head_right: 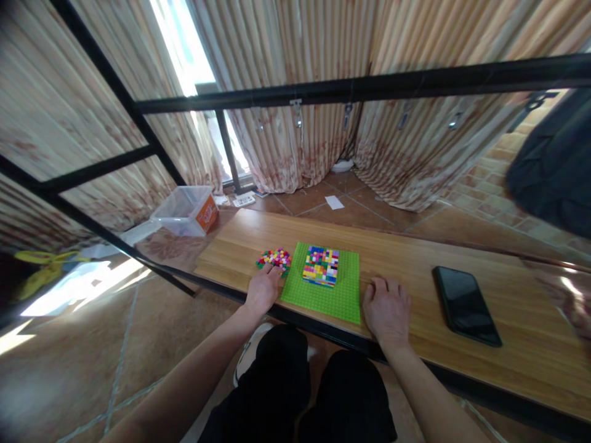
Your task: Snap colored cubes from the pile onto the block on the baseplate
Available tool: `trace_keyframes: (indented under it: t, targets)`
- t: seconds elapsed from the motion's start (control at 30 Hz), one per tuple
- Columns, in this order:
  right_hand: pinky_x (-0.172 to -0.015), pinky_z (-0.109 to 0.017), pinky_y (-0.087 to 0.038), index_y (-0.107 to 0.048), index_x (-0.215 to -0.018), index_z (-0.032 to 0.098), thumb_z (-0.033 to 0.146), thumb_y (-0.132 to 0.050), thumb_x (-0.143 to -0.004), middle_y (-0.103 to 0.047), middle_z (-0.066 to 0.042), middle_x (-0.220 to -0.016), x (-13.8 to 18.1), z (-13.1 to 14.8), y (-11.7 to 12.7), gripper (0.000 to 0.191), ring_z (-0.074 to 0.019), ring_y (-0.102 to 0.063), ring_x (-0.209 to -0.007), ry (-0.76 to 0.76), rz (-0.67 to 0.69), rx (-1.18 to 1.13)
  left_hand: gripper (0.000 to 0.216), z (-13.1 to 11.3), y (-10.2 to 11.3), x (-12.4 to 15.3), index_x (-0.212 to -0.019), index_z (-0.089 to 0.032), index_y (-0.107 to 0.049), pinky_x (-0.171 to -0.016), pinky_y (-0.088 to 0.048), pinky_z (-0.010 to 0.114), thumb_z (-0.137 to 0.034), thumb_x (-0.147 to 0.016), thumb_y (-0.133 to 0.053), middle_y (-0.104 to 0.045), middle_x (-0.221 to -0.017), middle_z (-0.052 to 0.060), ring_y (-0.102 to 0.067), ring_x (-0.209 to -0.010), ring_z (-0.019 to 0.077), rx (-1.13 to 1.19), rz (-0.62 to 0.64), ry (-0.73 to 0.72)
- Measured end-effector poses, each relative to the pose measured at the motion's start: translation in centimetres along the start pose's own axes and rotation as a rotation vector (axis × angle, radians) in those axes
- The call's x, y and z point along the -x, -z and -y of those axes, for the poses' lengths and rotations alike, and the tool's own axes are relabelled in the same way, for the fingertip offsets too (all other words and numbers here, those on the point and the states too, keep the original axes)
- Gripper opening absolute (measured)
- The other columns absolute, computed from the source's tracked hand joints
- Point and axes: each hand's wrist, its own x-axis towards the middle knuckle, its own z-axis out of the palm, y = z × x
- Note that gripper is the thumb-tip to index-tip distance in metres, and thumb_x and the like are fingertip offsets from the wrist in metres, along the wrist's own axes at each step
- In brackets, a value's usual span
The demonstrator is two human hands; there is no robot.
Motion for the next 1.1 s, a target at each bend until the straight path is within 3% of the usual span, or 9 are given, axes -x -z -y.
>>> trace_keyframes:
  t: [0.13, 0.3, 0.57, 0.97, 1.1]
  targets:
    - [-0.081, -0.039, -0.036, -0.066, -0.105, 0.012, 0.026, -0.041, -0.094, -0.066, -0.016, -0.103, 0.0, 0.0, 0.0, 0.031, -0.0278, -0.053, -0.095, 0.0, -0.01, 0.003, 0.029, 0.0, 0.3, 0.1, -0.115, -0.019, -0.062, -0.085, -0.049, 0.028, -0.026, -0.101, -0.038, -0.063, -0.114, 0.01, -0.063, -0.099, 0.0203, 0.069, -0.023, 0.052]
    - [-0.079, -0.038, -0.036, -0.066, -0.104, 0.013, 0.027, -0.041, -0.093, -0.066, -0.015, -0.103, 0.1, 0.1, 0.0, 0.03, -0.0275, -0.053, -0.093, 0.0, -0.036, -0.001, 0.024, 0.3, 0.2, 0.5, -0.117, -0.015, -0.06, -0.091, -0.049, 0.031, -0.018, -0.096, -0.047, -0.063, -0.114, 0.011, -0.062, -0.104, 0.022, 0.121, -0.078, 0.057]
    - [-0.079, -0.038, -0.036, -0.065, -0.103, 0.013, 0.027, -0.041, -0.093, -0.066, -0.016, -0.105, 0.1, -0.2, -0.4, 0.03, -0.0282, -0.053, -0.095, 0.028, -0.056, 0.0, 0.022, 0.2, -0.2, 0.6, -0.103, -0.012, -0.062, -0.088, -0.05, 0.034, -0.01, -0.094, -0.042, -0.063, -0.104, 0.014, -0.061, -0.102, 0.0248, 0.046, -0.084, 0.016]
    - [-0.078, -0.037, -0.036, -0.066, -0.104, 0.013, 0.026, -0.041, -0.095, -0.066, -0.015, -0.105, 0.2, -0.1, -0.1, 0.029, -0.0273, -0.053, -0.092, 0.037, -0.067, 0.027, 0.024, 0.9, -1.3, 0.0, -0.097, -0.016, -0.066, -0.086, -0.05, 0.033, -0.009, -0.093, -0.043, -0.063, -0.099, 0.011, -0.061, -0.094, 0.0215, 0.153, -0.187, -0.027]
    - [-0.078, -0.038, -0.036, -0.066, -0.105, 0.013, 0.026, -0.042, -0.095, -0.066, -0.015, -0.105, 0.2, 0.0, 0.0, 0.029, -0.0277, -0.053, -0.093, 0.035, -0.057, 0.032, 0.025, 0.8, -1.7, 0.0, -0.106, -0.016, -0.067, -0.084, -0.051, 0.034, -0.014, -0.096, -0.044, -0.065, -0.099, 0.011, -0.062, -0.093, 0.0224, 0.186, -0.271, 0.001]
